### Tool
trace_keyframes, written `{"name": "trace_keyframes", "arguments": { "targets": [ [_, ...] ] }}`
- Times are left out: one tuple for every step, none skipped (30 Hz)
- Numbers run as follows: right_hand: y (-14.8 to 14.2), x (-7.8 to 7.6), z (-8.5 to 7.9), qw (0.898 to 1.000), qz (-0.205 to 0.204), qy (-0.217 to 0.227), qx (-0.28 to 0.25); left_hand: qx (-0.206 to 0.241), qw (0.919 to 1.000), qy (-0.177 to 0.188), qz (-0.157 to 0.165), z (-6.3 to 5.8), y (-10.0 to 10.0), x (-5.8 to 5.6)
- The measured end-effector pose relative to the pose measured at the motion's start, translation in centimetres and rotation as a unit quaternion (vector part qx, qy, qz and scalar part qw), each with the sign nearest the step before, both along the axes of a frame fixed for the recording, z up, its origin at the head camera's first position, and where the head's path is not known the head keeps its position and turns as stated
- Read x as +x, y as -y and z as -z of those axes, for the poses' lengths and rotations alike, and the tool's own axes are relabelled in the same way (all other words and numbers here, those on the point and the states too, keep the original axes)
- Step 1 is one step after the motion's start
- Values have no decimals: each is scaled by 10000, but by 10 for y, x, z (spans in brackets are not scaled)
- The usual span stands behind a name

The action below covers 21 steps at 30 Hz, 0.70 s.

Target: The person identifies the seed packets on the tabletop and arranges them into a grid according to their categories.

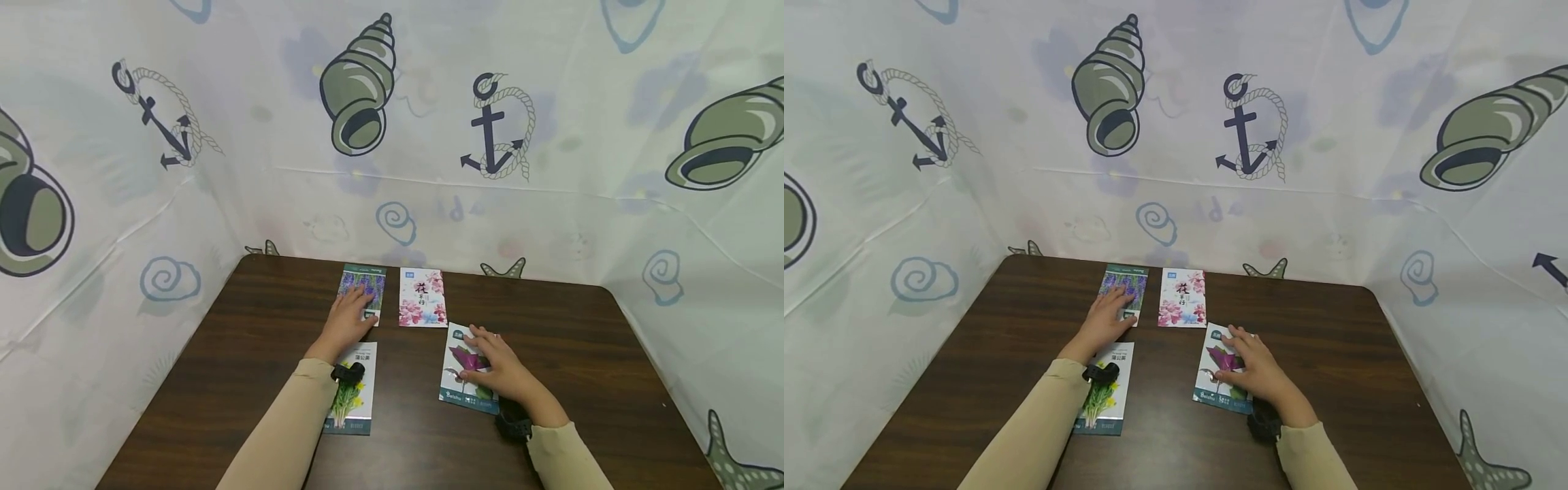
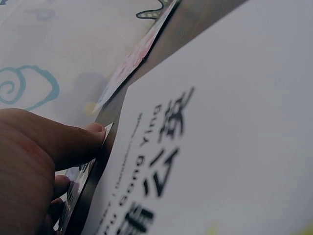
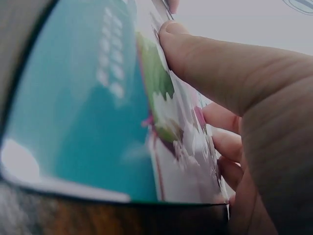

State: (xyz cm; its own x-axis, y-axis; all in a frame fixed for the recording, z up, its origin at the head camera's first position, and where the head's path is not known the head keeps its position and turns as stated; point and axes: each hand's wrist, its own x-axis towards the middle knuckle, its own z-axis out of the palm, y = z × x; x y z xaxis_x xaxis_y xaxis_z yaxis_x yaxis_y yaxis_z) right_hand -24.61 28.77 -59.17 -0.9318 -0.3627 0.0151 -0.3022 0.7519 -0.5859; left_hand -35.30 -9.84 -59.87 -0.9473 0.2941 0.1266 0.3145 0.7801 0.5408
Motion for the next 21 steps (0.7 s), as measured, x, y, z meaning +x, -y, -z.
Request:
{"name": "trace_keyframes", "arguments": {
  "targets": [
    [0,0,0,10000,9,9,8,3,10000,-4,-1,0,0,0],
    [0,0,0,10000,28,34,5,0,10000,-1,-2,0,0,0],
    [0,0,0,10000,37,52,8,-3,10000,-10,-1,0,0,-1],
    [0,0,0,10000,40,86,-8,-5,10000,-12,0,0,0,-1],
    [1,-1,0,9999,39,114,-3,-5,10000,-17,3,0,1,0],
    [1,-1,-1,9999,22,137,1,15,10000,-15,5,0,1,0],
    [2,-1,-1,9999,12,163,7,17,10000,-4,4,-1,1,0],
    [3,-1,-2,9998,-7,185,7,12,10000,1,5,0,1,0],
    [3,-1,-2,9998,-38,194,12,14,10000,1,5,0,1,1],
    [4,-1,-3,9998,-60,213,20,17,10000,13,-2,0,1,1],
    [5,-1,-4,9997,-78,217,36,23,10000,16,-4,0,1,1],
    [5,-1,-4,9997,-91,224,38,35,10000,13,-8,1,1,1],
    [6,-1,-5,9997,-95,226,52,43,10000,7,-9,1,1,0],
    [6,-1,-5,9997,-99,229,49,65,10000,6,-4,1,1,0],
    [6,-1,-6,9997,-93,233,43,79,10000,-2,-4,2,1,0],
    [6,-1,-6,9997,-90,236,25,80,10000,-16,-1,2,1,-1],
    [6,0,-6,9997,-82,238,-2,77,10000,-30,6,2,1,-1],
    [6,0,-6,9997,-86,239,-23,62,10000,-40,10,2,0,-1],
    [7,0,-6,9997,-99,239,-51,47,10000,-41,15,1,0,-1],
    [7,0,-6,9996,-130,240,-94,29,10000,-47,21,1,0,-1],
    [7,1,-5,9995,-165,235,-120,5,10000,-52,24,0,0,0]
  ]
}}
